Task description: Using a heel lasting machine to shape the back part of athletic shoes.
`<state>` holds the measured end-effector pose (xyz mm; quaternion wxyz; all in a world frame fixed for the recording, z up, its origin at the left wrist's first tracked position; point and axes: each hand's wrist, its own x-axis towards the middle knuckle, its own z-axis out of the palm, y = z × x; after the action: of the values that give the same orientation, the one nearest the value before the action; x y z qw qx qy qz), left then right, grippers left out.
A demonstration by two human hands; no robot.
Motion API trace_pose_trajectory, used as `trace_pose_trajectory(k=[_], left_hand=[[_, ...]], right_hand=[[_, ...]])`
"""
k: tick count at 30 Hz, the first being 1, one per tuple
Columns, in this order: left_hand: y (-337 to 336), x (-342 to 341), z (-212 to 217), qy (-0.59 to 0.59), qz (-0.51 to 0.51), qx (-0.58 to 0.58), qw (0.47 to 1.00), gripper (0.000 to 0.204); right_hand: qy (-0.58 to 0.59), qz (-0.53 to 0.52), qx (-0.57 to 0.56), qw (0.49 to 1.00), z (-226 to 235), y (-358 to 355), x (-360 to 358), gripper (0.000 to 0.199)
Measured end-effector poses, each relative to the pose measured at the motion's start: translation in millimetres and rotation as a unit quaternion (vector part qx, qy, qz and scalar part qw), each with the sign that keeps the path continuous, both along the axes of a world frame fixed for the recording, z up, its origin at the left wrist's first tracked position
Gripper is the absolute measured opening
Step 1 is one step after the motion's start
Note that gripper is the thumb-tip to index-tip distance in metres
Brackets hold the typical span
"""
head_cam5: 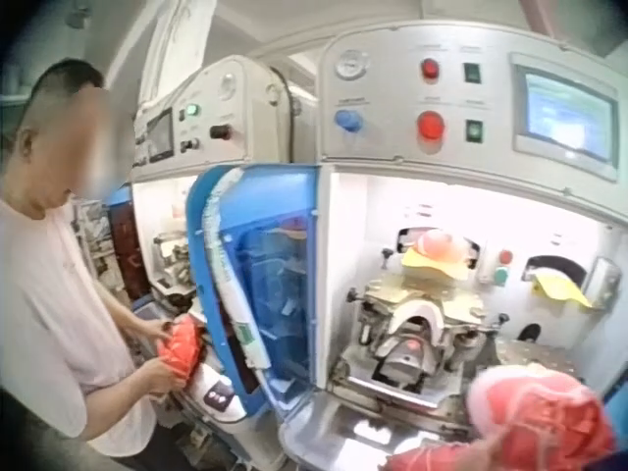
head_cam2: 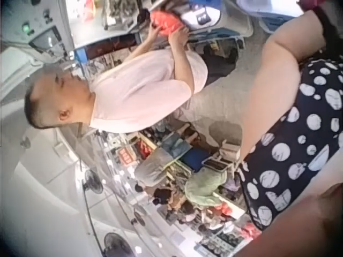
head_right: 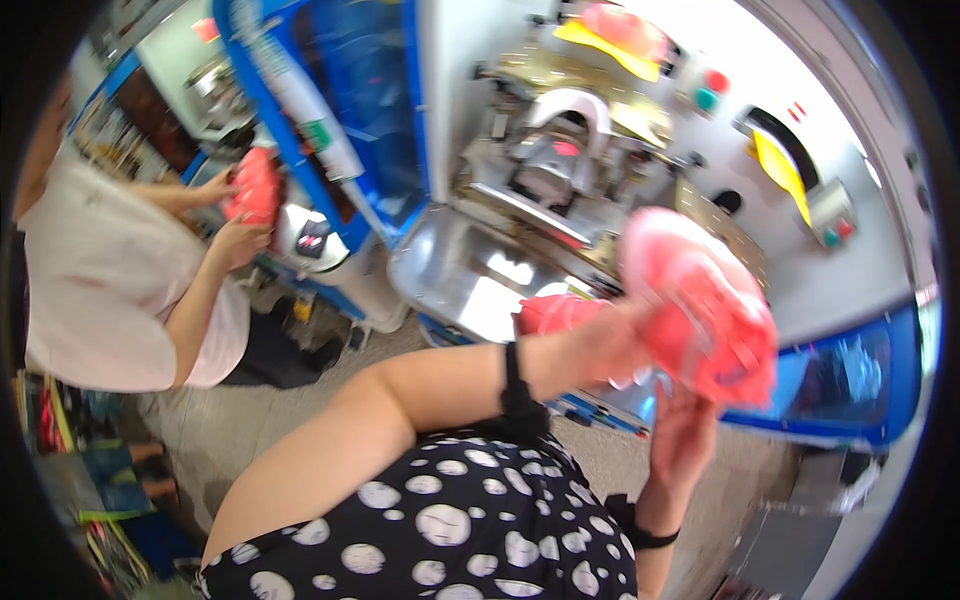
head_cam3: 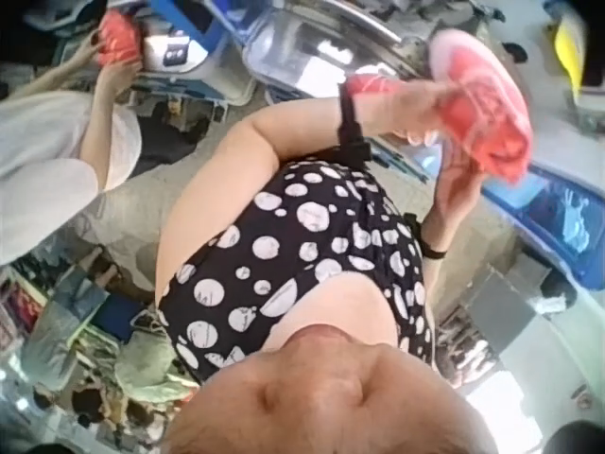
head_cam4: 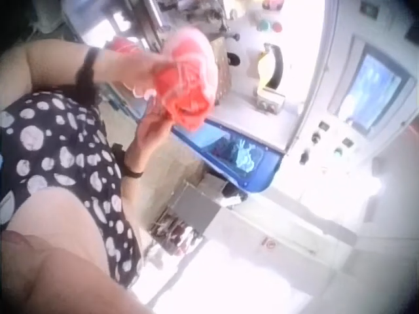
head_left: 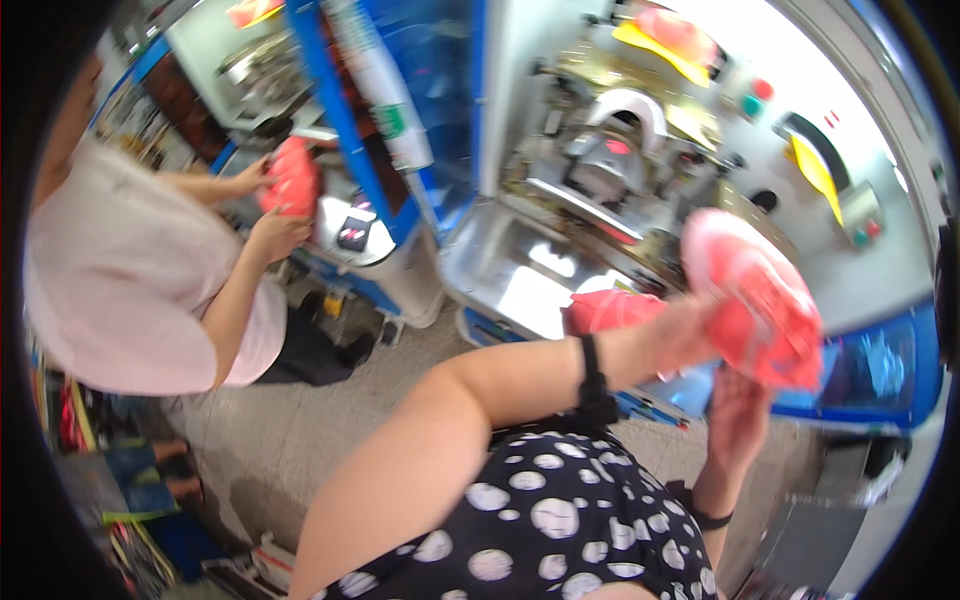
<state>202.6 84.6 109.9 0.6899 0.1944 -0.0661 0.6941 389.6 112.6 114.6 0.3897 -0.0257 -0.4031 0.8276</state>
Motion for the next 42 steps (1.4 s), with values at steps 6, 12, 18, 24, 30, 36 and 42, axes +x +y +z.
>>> trace_pose_trajectory(k=[6, 12, 18, 24, 30, 36, 42], left_hand=[[-23.6, -56.4, 21.0, 0.129, 0.081, -0.163, 0.975, 0.042], [-14.5, -30.7, 25.9, 0.151, 0.117, -0.158, 0.969, 0.038], [-39.1, -70.9, 3.8, 0.184, 0.28, -0.16, 0.928, 0.045], [-113.8, -77.3, -40.4, 0.103, 0.306, -0.411, 0.852, 0.036], [-158.2, -70.3, -67.9, 0.068, 0.366, -0.408, 0.834, 0.026], [-158.7, -64.5, -56.1, 0.088, 0.401, -0.41, 0.814, 0.024], [-155.8, -55.0, -57.8, 0.078, 0.398, -0.443, 0.799, 0.028]], right_hand=[[-0.249, -0.317, 0.577, 0.71, 33.0, 14.4, 10.8, 0.056], [-0.274, -0.249, 0.687, 0.626, 34.2, 40.2, 5.2, 0.041], [-0.25, -0.382, 0.666, 0.59, 43.1, 82.8, 6.4, 0.035], [-0.236, -0.516, 0.571, 0.593, 81.3, 158.7, -3.5, 0.034], [-0.284, -0.569, 0.538, 0.554, 123.1, 243.2, -51.9, 0.035], [-0.349, -0.522, 0.55, 0.55, 158.7, 335.9, -107.2, 0.047], [-0.303, -0.662, 0.455, 0.513, 118.2, 356.3, -91.7, 0.042]])
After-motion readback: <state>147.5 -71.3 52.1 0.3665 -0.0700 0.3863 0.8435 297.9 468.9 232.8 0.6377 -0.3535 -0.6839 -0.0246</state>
